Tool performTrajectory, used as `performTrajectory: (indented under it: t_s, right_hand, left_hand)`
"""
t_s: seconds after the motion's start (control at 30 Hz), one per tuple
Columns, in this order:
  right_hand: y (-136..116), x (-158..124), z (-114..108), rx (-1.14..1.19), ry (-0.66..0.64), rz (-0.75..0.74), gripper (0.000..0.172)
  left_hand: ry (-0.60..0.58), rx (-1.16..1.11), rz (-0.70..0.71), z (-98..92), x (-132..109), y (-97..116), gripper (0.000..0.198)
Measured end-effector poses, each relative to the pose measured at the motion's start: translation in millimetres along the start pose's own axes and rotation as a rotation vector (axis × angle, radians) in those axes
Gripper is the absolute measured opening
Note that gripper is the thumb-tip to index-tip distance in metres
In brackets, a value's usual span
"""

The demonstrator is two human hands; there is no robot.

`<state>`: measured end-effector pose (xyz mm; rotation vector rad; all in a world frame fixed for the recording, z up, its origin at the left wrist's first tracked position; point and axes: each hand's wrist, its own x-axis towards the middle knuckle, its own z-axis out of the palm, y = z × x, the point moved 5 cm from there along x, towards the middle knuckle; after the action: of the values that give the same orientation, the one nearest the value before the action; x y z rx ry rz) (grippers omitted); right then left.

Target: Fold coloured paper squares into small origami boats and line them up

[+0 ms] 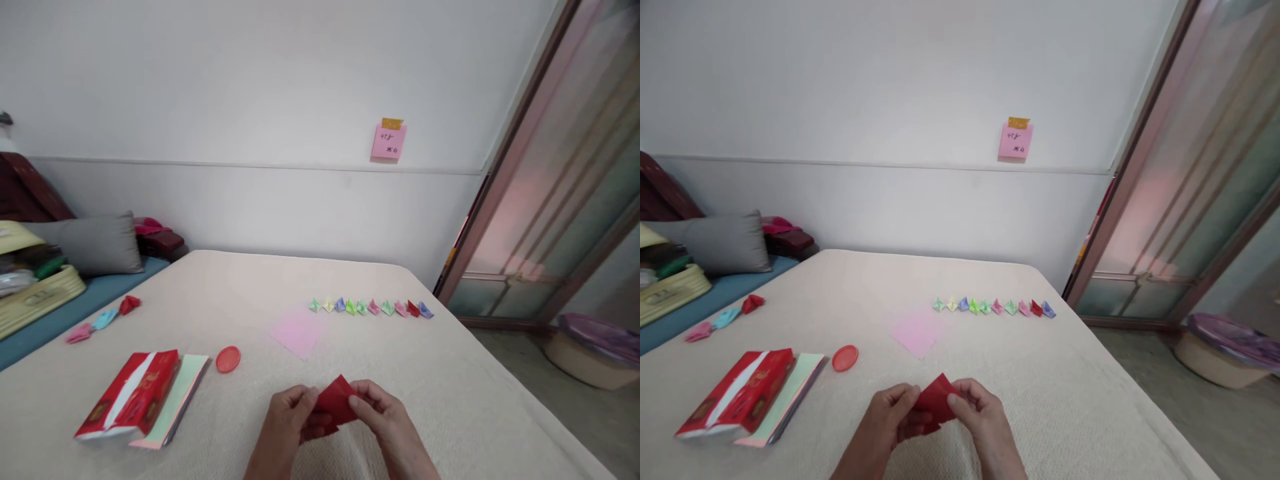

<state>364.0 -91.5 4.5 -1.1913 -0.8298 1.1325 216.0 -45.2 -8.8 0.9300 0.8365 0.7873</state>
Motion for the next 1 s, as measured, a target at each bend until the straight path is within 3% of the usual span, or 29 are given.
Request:
performTrajectory:
  t_s: [0.1,0.27,0.4,0.53,0.7,0.77,0.87,1.0]
  right_hand:
    - [4.7,1.6,1.8,-0.013,-0.026,-0.009,0.022]
    - [17.7,5.3,-4.2,-0.035,0.079,0.017,0.036]
    - [30.4,6.5,-5.3,0.02,0.148,0.093,0.034]
    - [37.6,5.4,0.6,0.223,0.162,0.149,0.033]
    - [29.7,3.0,3.6,0.255,0.203,0.063,0.024]
    - [25.0,2.0,3.9,0.213,0.211,0.034,0.033]
    - [19.2,1.4,5.7,0.154,0.167,0.027,0.045]
    - [16.0,2.1,5.1,0.101,0.105,0.041,0.048]
  left_hand:
    - [-0.006,0.051,-0.005,0.8,0.4,-1.2,0.037]
    - [0.021,0.131,0.002,-3.9,3.2,-5.8,0.03]
    - [0.041,0.218,0.159,-6.6,5.7,-0.9,0.018]
    - [0.082,0.272,0.31,-3.5,1.4,5.9,0.004]
    - [0.196,0.366,0.404,-1.4,-6.3,6.4,0.042]
    - [0.208,0.375,0.436,-1.0,-7.3,5.6,0.055]
    - [0.193,0.338,0.406,-1.2,-4.7,1.6,0.06]
    - [0.151,0.219,0.349,-1.7,0.4,-3.2,0.06]
